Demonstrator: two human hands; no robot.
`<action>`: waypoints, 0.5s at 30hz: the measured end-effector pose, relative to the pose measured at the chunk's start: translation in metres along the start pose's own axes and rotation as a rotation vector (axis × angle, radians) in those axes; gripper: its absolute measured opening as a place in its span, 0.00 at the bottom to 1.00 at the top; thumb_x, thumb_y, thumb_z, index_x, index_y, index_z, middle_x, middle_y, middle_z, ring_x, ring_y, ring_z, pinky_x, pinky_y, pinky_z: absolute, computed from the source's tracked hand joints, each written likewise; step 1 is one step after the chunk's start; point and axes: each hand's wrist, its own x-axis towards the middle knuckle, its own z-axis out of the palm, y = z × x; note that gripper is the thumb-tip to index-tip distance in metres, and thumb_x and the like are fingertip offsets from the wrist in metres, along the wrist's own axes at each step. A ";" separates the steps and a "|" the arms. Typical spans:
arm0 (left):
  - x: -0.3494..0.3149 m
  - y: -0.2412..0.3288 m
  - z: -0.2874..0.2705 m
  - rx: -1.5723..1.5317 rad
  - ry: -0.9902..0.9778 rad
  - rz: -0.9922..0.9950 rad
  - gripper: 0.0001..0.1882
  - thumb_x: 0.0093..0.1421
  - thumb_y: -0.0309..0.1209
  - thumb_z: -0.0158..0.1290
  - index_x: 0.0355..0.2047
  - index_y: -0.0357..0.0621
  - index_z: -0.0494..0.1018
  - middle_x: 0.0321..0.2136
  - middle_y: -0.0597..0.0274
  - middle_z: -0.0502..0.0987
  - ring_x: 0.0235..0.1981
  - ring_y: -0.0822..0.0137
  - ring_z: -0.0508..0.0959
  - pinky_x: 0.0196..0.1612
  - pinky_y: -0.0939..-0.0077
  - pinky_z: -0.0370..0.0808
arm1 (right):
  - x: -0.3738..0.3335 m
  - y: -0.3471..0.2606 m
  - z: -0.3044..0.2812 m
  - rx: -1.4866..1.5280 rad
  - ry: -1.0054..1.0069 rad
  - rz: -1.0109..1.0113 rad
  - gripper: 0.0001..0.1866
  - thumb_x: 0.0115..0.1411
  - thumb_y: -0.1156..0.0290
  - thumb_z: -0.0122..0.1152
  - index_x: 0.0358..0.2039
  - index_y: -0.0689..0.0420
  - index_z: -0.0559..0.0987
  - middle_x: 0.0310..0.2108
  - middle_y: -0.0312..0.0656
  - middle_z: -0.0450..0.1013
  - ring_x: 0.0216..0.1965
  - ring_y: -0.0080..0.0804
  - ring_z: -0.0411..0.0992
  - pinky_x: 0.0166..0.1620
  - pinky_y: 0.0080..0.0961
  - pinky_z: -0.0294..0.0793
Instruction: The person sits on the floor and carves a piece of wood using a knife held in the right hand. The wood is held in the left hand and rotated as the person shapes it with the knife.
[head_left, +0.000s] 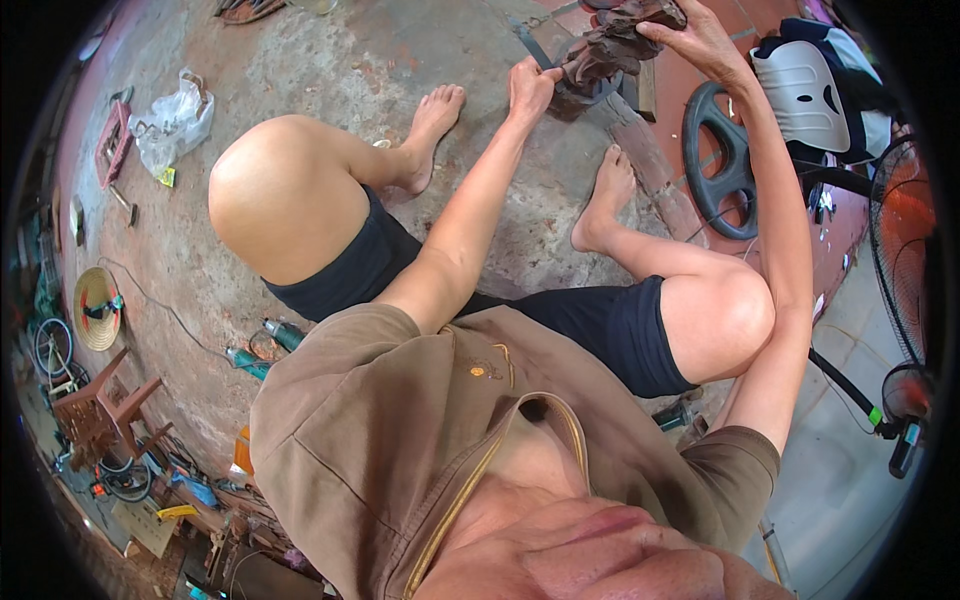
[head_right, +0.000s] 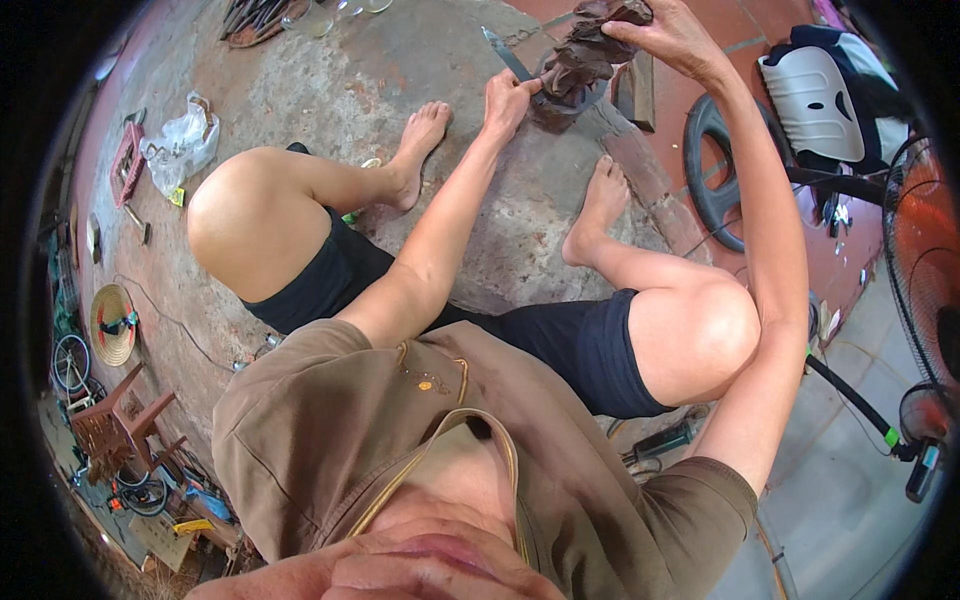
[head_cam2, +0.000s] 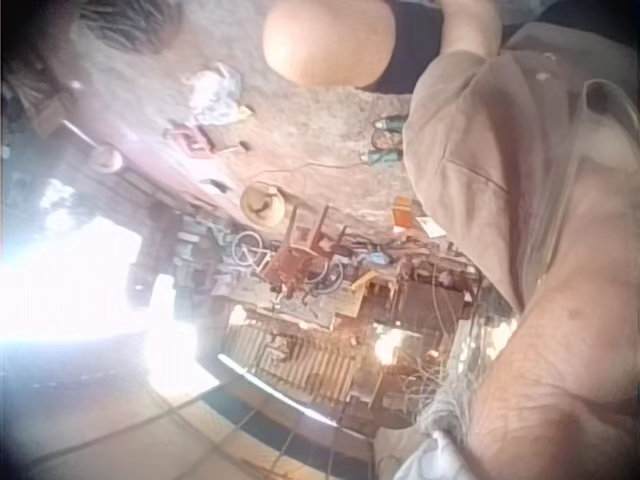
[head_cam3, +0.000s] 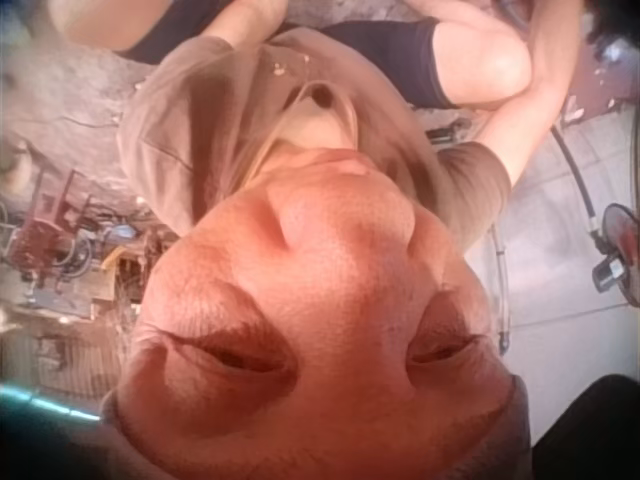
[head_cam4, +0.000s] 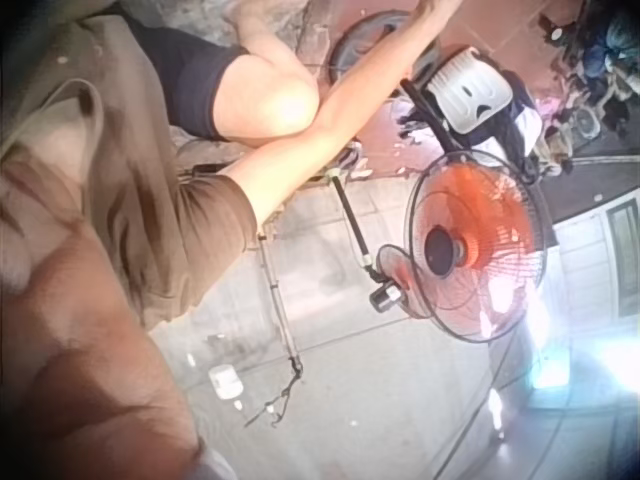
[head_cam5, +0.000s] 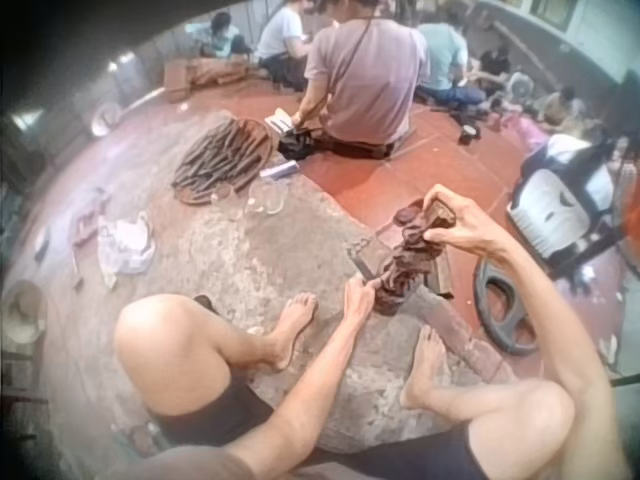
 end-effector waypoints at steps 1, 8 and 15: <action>0.003 -0.002 0.001 0.010 0.054 0.063 0.11 0.50 0.33 0.63 0.23 0.37 0.77 0.23 0.49 0.79 0.27 0.56 0.80 0.32 0.61 0.72 | 0.001 -0.001 0.000 0.006 -0.004 -0.018 0.20 0.50 0.72 0.67 0.42 0.55 0.69 0.33 0.36 0.73 0.37 0.24 0.70 0.41 0.25 0.71; 0.043 0.002 0.003 0.038 0.079 -0.046 0.16 0.51 0.33 0.62 0.21 0.31 0.71 0.18 0.45 0.75 0.29 0.48 0.80 0.34 0.58 0.73 | 0.003 -0.010 -0.005 -0.017 -0.003 -0.066 0.18 0.50 0.74 0.65 0.41 0.55 0.70 0.32 0.36 0.72 0.37 0.24 0.70 0.42 0.25 0.71; 0.018 -0.001 -0.017 -0.442 -0.087 -0.199 0.10 0.56 0.28 0.60 0.30 0.33 0.74 0.29 0.55 0.79 0.27 0.67 0.79 0.29 0.72 0.75 | -0.001 0.000 -0.001 0.104 -0.087 -0.028 0.19 0.49 0.81 0.63 0.42 0.54 0.70 0.37 0.33 0.70 0.38 0.22 0.68 0.43 0.24 0.70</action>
